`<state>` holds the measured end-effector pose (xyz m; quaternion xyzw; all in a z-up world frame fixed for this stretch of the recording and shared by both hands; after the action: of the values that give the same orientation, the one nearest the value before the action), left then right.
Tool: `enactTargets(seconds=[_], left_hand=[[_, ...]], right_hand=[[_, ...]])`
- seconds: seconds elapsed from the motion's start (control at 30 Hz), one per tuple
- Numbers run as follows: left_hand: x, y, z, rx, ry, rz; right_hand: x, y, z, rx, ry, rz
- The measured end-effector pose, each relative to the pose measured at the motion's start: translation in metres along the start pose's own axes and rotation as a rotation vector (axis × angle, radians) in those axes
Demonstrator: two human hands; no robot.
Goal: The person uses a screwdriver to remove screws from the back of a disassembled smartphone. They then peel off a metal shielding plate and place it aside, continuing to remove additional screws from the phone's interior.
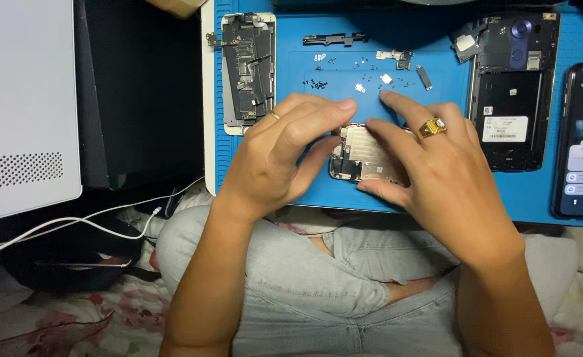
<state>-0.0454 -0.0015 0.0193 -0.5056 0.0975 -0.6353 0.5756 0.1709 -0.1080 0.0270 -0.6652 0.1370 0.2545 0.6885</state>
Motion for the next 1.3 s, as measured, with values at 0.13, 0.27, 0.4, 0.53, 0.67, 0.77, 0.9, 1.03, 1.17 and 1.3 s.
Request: enactTargets(seconds=[0.13,0.27,0.4,0.53,0.67,0.77,0.9,1.03,1.17,1.3], left_hand=[[0.001,0.000,0.000,-0.028,-0.044,-0.032],[-0.004,0.003,-0.003,0.039,0.018,0.080],[0.002,-0.002,0.003,0.013,-0.027,-0.009],[0.004,-0.005,0.007,0.006,0.010,-0.025],[0.000,-0.002,0.003,0.036,0.047,0.075],[0.005,-0.001,0.007,0.017,0.033,0.020],[0.005,-0.002,0.008,0.030,0.040,0.092],[0.008,-0.004,0.012,-0.023,0.012,0.016],[0.004,-0.003,0.008,-0.013,0.011,0.042],[0.007,-0.010,0.012,-0.043,-0.009,0.013]], right_hand=[[-0.002,-0.002,0.000,0.001,0.010,0.031],[-0.003,-0.001,0.000,-0.001,0.010,0.020],[-0.002,-0.001,-0.002,-0.009,0.020,0.006],[-0.003,-0.002,0.000,-0.011,0.042,0.006],[-0.002,-0.003,-0.001,-0.005,0.042,0.028],[-0.001,-0.002,-0.002,-0.013,0.056,0.032],[-0.001,-0.001,-0.002,-0.019,0.048,0.016],[0.000,-0.002,-0.003,0.010,0.055,0.020],[0.002,-0.002,-0.002,-0.005,0.041,0.031],[0.002,-0.001,-0.001,-0.023,0.026,0.007]])
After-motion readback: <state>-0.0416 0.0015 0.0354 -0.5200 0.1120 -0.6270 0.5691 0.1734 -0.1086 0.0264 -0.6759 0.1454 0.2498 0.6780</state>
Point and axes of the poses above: each hand's wrist, its own z-axis towards the middle knuckle, its own y-axis out of the palm, x = y × z, the point moved 1 cm from there along z, towards the middle knuckle, and after that the axes turned 12 degrees about z, right-handed, at the moved point
